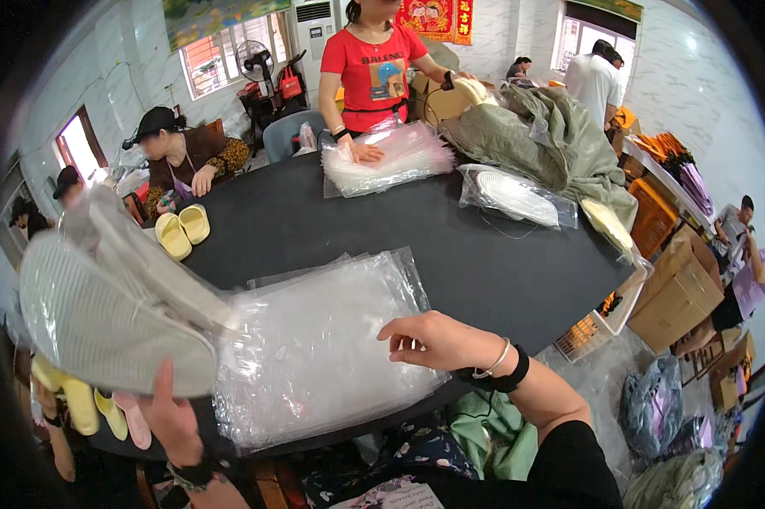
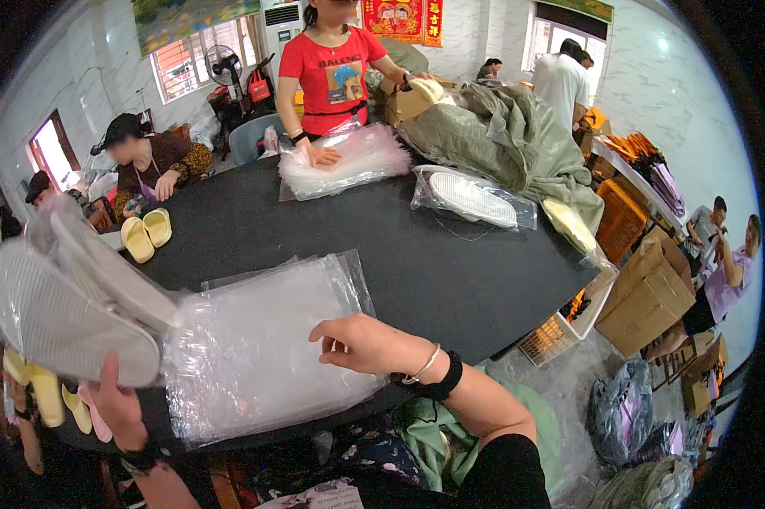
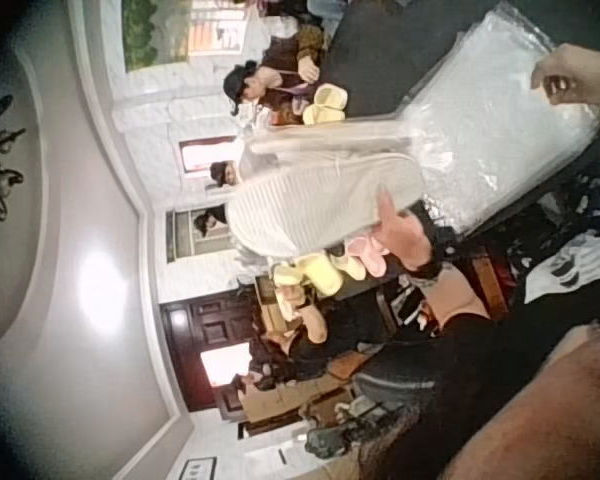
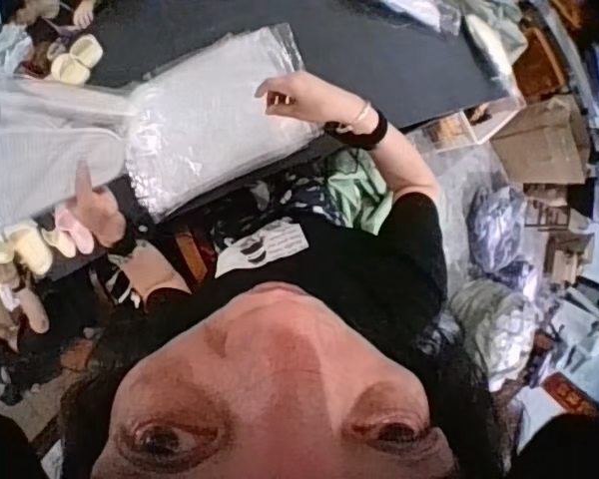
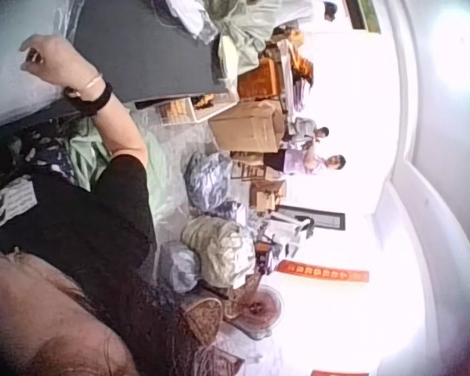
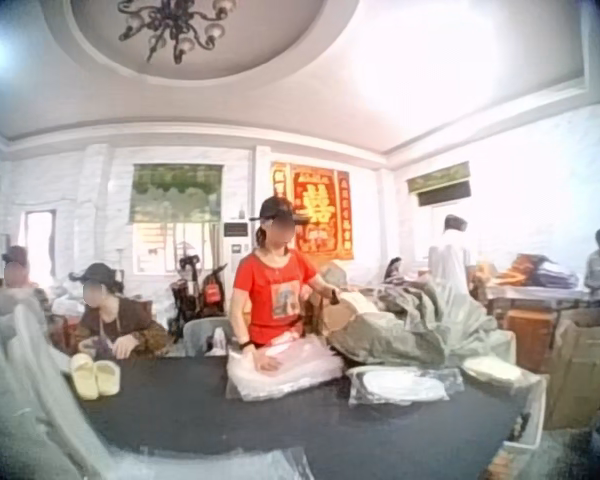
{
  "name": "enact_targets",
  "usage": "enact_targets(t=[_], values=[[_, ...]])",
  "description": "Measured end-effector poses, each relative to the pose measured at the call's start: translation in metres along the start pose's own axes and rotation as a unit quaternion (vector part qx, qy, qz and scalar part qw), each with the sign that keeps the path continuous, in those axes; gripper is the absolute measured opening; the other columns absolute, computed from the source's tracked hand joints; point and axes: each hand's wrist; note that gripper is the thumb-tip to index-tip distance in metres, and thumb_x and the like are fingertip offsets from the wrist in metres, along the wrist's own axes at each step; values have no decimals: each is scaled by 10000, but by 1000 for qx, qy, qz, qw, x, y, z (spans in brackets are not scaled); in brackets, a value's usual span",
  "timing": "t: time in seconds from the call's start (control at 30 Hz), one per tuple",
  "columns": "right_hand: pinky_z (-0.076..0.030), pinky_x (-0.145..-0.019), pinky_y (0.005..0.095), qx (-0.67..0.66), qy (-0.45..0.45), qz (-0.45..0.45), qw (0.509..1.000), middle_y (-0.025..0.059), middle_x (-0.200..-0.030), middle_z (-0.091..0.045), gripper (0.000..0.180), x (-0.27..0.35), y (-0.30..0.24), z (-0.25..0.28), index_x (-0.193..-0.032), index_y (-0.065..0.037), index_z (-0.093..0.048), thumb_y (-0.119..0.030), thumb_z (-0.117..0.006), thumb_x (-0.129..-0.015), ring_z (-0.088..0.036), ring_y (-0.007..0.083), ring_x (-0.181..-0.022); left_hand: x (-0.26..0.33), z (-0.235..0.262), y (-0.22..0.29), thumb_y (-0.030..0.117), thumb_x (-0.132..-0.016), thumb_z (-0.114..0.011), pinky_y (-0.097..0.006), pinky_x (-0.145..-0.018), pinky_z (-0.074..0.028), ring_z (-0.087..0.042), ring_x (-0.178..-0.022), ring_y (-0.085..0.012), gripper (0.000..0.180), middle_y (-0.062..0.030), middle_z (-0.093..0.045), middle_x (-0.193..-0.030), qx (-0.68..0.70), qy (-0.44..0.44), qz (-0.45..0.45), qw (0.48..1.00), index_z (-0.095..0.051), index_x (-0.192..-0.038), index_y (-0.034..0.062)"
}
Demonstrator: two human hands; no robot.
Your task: The person packages footwear by hand, first placing a pair of black slides into a plastic bag, followed by yellow slides, and then white slides. After setting the packaged white slides aside, they reach into a green sack.
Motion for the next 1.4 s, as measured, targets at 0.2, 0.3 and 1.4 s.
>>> enact_targets(t=[0.2, 0.3, 1.4], values=[[-569, -698, 328, 50, 44, -17, 998, 115, -874, -709, 285, 11, 19, 1, -1144, -34, -634, -106, -720, -882, -705, 223, -769, -21, -18, -17, -62, -837, -591, -479, -1100, -362, -439, -1343, -373, 484, -215, -494, -1429, -429, -243, -99, 864, -551, -1317, -23], [-559, -702, 313, 46, 45, -37, 997, 109, -857, -707, 306, 17, 31, 1, -1164, -25, -633, -102, -721, -882, -697, 194, -760, 16, -68, -49, -69, -747, -587, -617, -1115, -274, -374, -1366, -482, 682, -223, -446, -1475, -584, -365, -308, 657, -513, -1408, 81], [-522, -796, 379, 166, -38, -160, 972, 170, -1079, -599, 669, 37, 51, 3, -1369, -70, -483, -156, -780, -776, -633, 293, -906, 121, -39, -88, 112, -777, -697, -528, -1030, -379, -506, -1229, -361, 512, -160, -542, -1362, -515, -413, -284, 695, -618, -1282, 91]])
Point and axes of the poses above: each hand's wrist, its own x-axis away from the middle knuckle, its own z-axis out of the back of the hand, y = z × x
